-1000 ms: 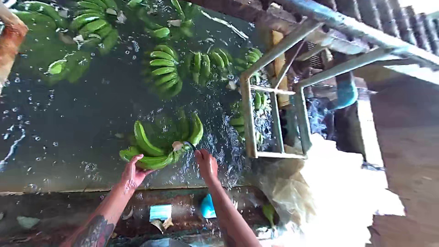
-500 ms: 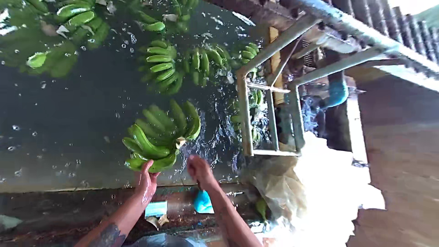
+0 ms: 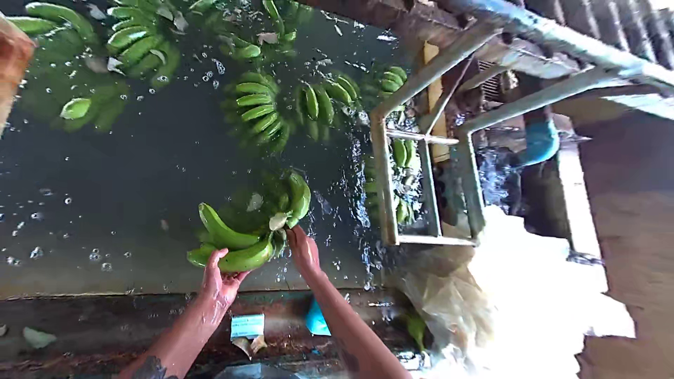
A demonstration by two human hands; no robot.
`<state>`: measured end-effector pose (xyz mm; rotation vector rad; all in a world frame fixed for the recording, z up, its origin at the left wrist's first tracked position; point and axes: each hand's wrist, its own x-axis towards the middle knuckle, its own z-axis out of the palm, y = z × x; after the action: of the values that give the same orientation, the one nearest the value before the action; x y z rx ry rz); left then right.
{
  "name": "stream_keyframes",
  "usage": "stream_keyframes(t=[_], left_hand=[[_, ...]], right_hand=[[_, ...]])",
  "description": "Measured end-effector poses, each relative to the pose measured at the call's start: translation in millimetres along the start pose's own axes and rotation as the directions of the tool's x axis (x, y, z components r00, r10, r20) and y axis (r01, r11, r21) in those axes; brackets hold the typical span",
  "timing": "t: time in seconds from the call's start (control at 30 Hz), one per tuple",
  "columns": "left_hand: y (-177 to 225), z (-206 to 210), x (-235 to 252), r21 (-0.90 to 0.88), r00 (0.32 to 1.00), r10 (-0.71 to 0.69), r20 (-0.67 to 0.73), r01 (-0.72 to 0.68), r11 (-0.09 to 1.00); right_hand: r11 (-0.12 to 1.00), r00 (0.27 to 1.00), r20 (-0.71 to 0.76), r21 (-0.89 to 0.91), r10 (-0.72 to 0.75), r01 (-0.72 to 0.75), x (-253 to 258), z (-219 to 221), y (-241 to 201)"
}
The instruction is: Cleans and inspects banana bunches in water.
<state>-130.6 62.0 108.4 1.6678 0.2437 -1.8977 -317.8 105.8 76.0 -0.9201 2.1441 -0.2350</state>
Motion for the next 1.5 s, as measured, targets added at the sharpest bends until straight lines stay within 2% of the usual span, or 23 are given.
stream_keyframes(t=[0.07, 0.1, 0.17, 0.23, 0.27, 0.3, 0.33, 0.4, 0.47, 0.5, 0.6, 0.67, 0.8, 0.87, 0.93, 1.0, 1.07, 1.13, 1.17, 1.3, 1.4, 1.43, 1.5], left_hand=[[-10.9, 0.1, 0.7, -0.002, 1.000, 0.026, 0.011, -0.026, 1.000], [-17.9, -1.8, 5.5, 0.016, 0.998, 0.066, 0.019, -0.066, 0.998], [-24.8, -15.2, 22.4, 0.059, 0.987, 0.157, 0.035, -0.159, 0.986], [-16.0, -29.1, 37.5, 0.104, 0.980, 0.193, 0.057, -0.198, 0.975], [-10.6, -36.3, 39.5, 0.133, 0.981, 0.187, 0.058, -0.193, 0.972], [-4.8, -41.4, 38.9, 0.161, 0.983, 0.172, 0.059, -0.179, 0.971], [2.3, -40.8, 36.5, 0.183, 0.985, 0.157, 0.070, -0.167, 0.969], [11.9, -33.6, 28.4, 0.202, 0.987, 0.138, 0.080, -0.152, 0.967], [12.2, -27.0, 21.7, 0.190, 0.991, 0.120, 0.068, -0.130, 0.973], [10.4, -23.2, 19.6, 0.177, 0.992, 0.110, 0.060, -0.120, 0.977], [4.1, -20.3, 16.9, 0.129, 0.995, 0.095, 0.028, -0.098, 0.987], [8.8, -18.9, 17.4, 0.124, 0.995, 0.097, 0.024, -0.099, 0.987], [13.5, -14.1, 15.1, 0.111, 0.998, 0.069, 0.013, -0.070, 0.991], [6.4, -7.2, 11.7, 0.099, 0.996, 0.083, 0.012, -0.084, 0.992], [-1.8, -3.2, 10.5, 0.094, 0.993, 0.118, -0.007, -0.117, 0.989], [0.8, -7.1, 15.9, 0.136, 0.990, 0.142, -0.017, -0.139, 0.981], [13.9, -16.3, 23.0, 0.212, 0.992, 0.130, 0.001, -0.127, 0.969], [24.3, -27.6, 26.6, 0.291, 0.995, 0.102, 0.015, -0.102, 0.951], [26.8, -31.7, 28.5, 0.319, 0.994, 0.108, 0.002, -0.103, 0.942], [29.9, -34.7, 41.8, 0.388, 0.980, 0.196, -0.042, -0.164, 0.907], [38.7, -25.3, 50.2, 0.436, 0.980, 0.197, -0.006, -0.175, 0.883], [43.5, -25.0, 52.6, 0.455, 0.984, 0.176, -0.006, -0.154, 0.877], [51.0, -22.1, 57.2, 0.522, 0.977, 0.212, -0.012, -0.174, 0.835]], right_hand=[[0.998, 0.998, -0.020, -0.016, 0.059, -0.060, 0.3, 11.5, 0.0], [0.995, 0.997, 0.023, 0.058, 0.080, -0.081, -2.4, 15.7, 0.2], [0.944, 0.964, 0.264, 0.319, 0.001, -0.089, -19.2, 9.5, 8.5], [0.769, 0.875, 0.458, 0.613, -0.158, -0.181, -43.6, -6.7, 21.4], [0.670, 0.884, 0.434, 0.709, -0.171, -0.219, -51.6, -11.4, 30.4], [0.629, 0.927, 0.347, 0.755, -0.141, -0.186, -51.9, -13.3, 40.7], [0.666, 0.970, 0.222, 0.739, -0.098, -0.102, -43.3, -13.2, 48.2], [0.840, 0.995, 0.035, 0.539, -0.098, 0.064, -23.6, -9.3, 47.4], [0.910, 0.977, -0.028, 0.360, -0.210, 0.206, -9.7, 2.8, 32.0], [0.919, 0.968, -0.002, 0.315, -0.251, 0.239, -2.2, 7.0, 21.3], [0.922, 0.953, 0.105, 0.303, -0.284, 0.241, 6.8, 15.4, 13.4], [0.937, 0.974, 0.011, 0.277, -0.225, 0.213, -5.1, 11.5, 18.5], [0.997, 0.999, -0.013, -0.060, -0.040, 0.039, -12.1, -6.2, 3.3], [0.990, 0.997, -0.067, -0.141, -0.036, 0.026, 2.0, 5.6, -5.6], [1.000, 1.000, -0.026, -0.021, -0.002, 0.001, 8.2, 22.5, -7.6], [0.947, 0.978, 0.209, 0.315, -0.012, -0.056, -3.1, 25.1, 3.9], [0.778, 0.870, 0.483, 0.582, -0.097, -0.237, -17.3, 11.2, 26.8], [0.653, 0.779, 0.608, 0.653, -0.151, -0.384, -25.7, 10.3, 41.9], [0.627, 0.773, 0.616, 0.665, -0.152, -0.407, -27.6, 17.2, 44.5], [0.573, 0.827, 0.555, 0.708, -0.090, -0.413, -45.7, 43.1, 29.5], [0.675, 0.757, 0.628, 0.640, -0.182, -0.367, -78.4, 12.0, 12.7], [0.681, 0.772, 0.611, 0.642, -0.176, -0.353, -86.4, 3.8, 16.5], [0.692, 0.896, 0.438, 0.669, -0.073, -0.270, -84.9, -2.5, 46.6]])
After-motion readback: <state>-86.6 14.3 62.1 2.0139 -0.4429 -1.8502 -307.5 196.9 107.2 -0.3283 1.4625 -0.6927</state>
